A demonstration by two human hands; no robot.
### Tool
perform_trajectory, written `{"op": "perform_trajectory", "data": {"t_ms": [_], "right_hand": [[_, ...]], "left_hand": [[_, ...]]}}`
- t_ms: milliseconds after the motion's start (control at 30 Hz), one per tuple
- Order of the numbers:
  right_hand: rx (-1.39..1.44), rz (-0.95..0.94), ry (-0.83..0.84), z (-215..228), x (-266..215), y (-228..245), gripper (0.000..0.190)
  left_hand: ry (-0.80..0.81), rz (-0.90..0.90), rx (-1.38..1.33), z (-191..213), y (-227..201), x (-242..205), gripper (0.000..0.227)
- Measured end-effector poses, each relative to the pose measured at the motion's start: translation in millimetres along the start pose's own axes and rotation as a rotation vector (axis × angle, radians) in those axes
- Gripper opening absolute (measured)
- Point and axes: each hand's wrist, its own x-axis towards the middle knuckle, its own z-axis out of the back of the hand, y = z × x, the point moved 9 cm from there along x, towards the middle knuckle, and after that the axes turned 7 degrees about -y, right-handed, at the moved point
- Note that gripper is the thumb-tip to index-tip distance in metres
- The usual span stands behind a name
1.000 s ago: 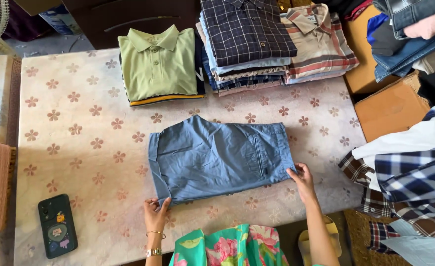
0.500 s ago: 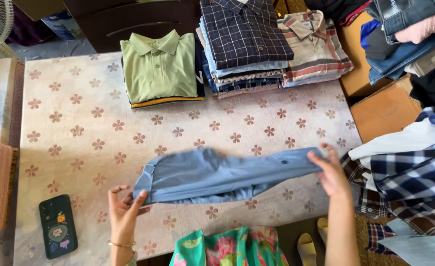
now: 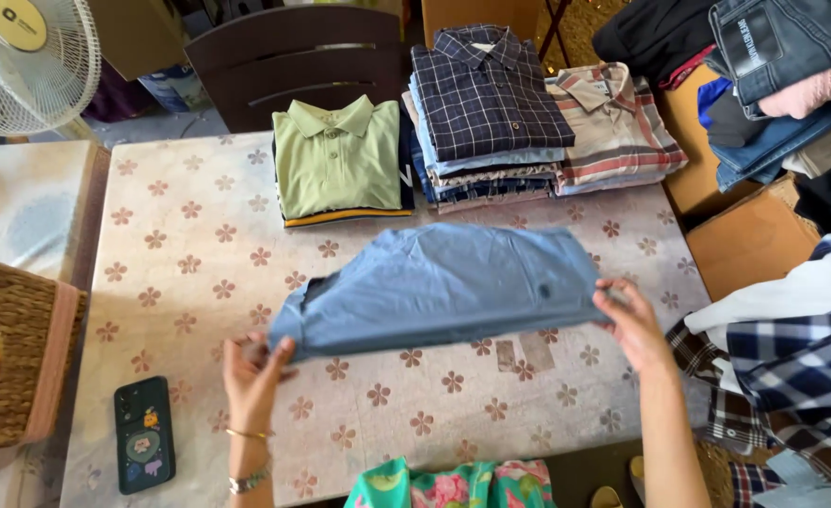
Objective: Folding various garments including a button-down shirt and shorts on a table.
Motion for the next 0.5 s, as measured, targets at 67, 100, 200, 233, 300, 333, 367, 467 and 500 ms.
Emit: {"op": "perform_trajectory", "data": {"t_ms": [67,100,200,233,300,333,367,467,500], "right_hand": [[-0.08,-0.02,-0.008,13,-4,-50,0.038],[-0.173,-0.032,-0.004,25,1,-86,0.047],[-0.248,-0.117,-0.023,51,17,-186,0.058],[-0.235,-0.204,-0.053,64,16,-225,0.061],[-0.239,-0.166,-0.072,70,16,-237,0.062],[-0.243,-0.122,-0.087,74,17,-240,0.064],[-0.243,-0.123,-0.086,54,7,-218,0.064],[-1.022,0.335,-0.406,-20,-30,-114,0.063],[-1.129,0.63,-0.369,-75,-52,-82,0.06]], "left_hand": [[0.004,0.087,0.045,20,73,-9,0.045],[-0.016,0.164,0.074,32,120,-14,0.053],[-0.056,0.279,0.191,65,237,-35,0.062],[-0.073,0.331,0.285,79,276,-48,0.064],[-0.107,0.315,0.226,79,281,-59,0.065],[-0.144,0.296,0.163,79,283,-66,0.067],[-0.145,0.296,0.164,65,263,-71,0.067],[-0.285,-0.361,0.887,6,145,-78,0.076],[-0.112,-0.509,1.076,-47,128,-82,0.073]]}}
